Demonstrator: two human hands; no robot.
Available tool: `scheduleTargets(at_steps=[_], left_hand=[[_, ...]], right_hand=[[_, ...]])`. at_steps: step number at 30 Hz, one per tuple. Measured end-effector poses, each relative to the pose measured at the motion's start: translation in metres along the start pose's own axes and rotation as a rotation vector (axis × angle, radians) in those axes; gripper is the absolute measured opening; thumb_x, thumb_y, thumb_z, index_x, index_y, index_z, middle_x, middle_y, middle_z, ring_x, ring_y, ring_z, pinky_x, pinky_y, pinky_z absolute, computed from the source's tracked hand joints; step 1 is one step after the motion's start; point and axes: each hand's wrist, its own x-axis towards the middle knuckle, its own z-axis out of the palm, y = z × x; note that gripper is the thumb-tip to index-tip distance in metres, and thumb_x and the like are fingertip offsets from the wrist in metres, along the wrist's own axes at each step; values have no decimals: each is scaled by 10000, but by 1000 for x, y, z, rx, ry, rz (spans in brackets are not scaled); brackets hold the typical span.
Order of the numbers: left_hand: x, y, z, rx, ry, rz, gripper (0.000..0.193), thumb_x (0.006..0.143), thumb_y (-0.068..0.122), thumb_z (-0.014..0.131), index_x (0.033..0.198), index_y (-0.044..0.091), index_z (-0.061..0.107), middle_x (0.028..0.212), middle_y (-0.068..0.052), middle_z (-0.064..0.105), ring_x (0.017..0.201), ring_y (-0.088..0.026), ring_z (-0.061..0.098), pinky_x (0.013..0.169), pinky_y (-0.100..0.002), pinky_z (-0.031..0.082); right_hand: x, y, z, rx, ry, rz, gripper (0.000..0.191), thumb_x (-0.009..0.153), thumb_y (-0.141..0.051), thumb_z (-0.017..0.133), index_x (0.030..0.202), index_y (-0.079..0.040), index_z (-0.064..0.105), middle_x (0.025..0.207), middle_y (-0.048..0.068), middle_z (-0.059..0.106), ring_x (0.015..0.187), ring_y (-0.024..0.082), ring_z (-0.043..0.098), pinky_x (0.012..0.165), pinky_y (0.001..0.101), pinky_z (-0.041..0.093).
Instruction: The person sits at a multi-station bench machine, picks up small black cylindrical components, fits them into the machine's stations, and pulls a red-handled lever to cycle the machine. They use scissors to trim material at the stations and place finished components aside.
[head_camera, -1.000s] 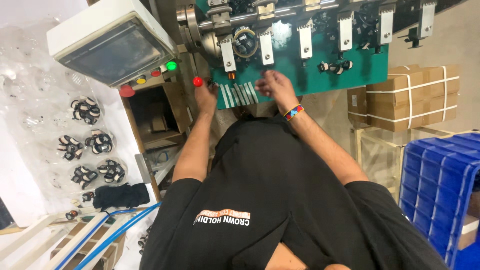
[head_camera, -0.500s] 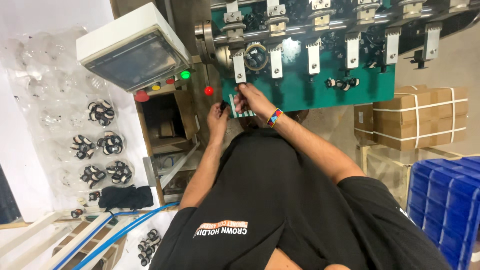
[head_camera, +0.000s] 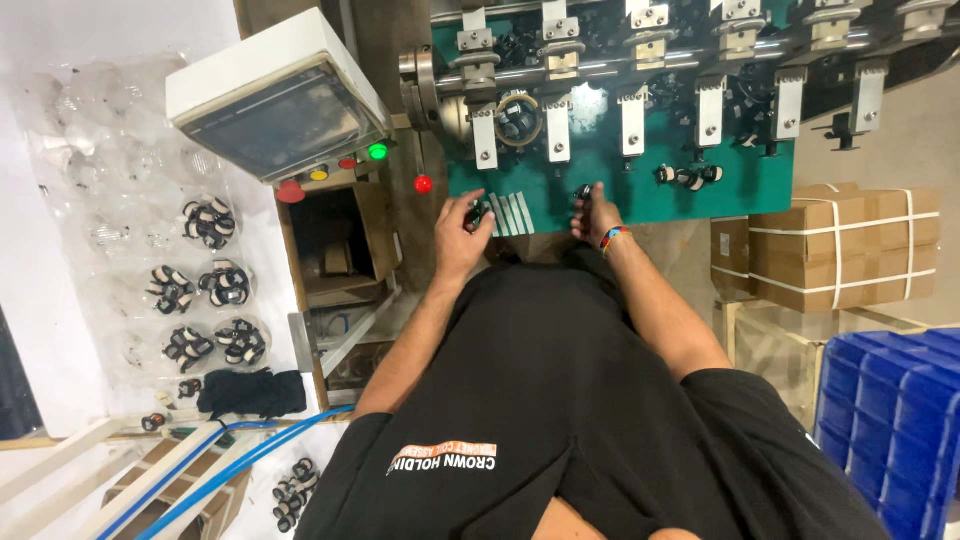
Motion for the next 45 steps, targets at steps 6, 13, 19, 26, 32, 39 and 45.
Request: scheduleTargets(at_steps=[6, 13, 19, 26, 32, 39, 45], left_hand=[[-3, 35, 13, 270, -130, 334, 577, 848, 136, 790, 1363, 62, 541, 1083, -164, 605, 969, -366, 636, 822, -460, 531], [23, 60, 11, 306, -386, 307, 601, 832, 139, 829, 1341, 88, 514, 1167, -170, 619, 1056, -395, 642, 845, -464, 541], [52, 100, -4, 161, -466, 389, 420, 835, 237, 846, 1176, 61, 675, 990, -113, 715, 863, -291, 717, 725, -398, 565], [180, 112, -34, 205, 290, 424, 314, 993, 293, 729, 1148, 21, 709, 1012, -125, 716, 664, -228, 668, 632, -370, 547], [244, 83, -18, 443, 163, 192, 323, 808, 399, 842, 920, 101, 792, 781, -92, 762, 723, -293, 732, 640, -417, 559], [230, 84, -26, 215, 270, 393, 147, 888, 182, 739, 860, 43, 700, 772, -136, 724, 712, -326, 730, 630, -429, 542], [235, 95, -24, 399, 345, 350, 177, 820, 170, 698, 737, 30, 628, 703, -162, 684, 679, -408, 677, 606, -509, 512]], right_hand=[[-39, 19, 24, -187, -447, -151, 453, 1020, -472, 521, 1266, -98, 590, 976, 14, 668, 839, 133, 659, 715, 324, 579], [-45, 18, 17, 94, -739, -249, 356, 1025, -342, 544, 1288, -103, 549, 1062, 42, 689, 953, 142, 694, 820, 338, 581], [-46, 27, -7, 155, -691, -274, 283, 1064, -183, 600, 1325, -81, 556, 1064, 37, 647, 952, 143, 671, 898, 348, 583], [-53, 27, -16, 72, -627, -287, 266, 1038, -192, 603, 1243, -24, 597, 1109, 99, 692, 923, 161, 693, 811, 327, 579], [-54, 28, -22, 67, -590, -251, 252, 1016, -187, 607, 1226, -48, 603, 1087, 98, 700, 889, 156, 689, 782, 318, 578], [-51, 24, -33, 98, -515, -264, 235, 1019, -184, 612, 1205, -41, 606, 1062, 98, 706, 865, 164, 691, 768, 323, 585], [-52, 24, -30, 88, -527, -243, 246, 1019, -185, 618, 1215, -37, 607, 1059, 97, 710, 873, 163, 697, 772, 320, 584]])
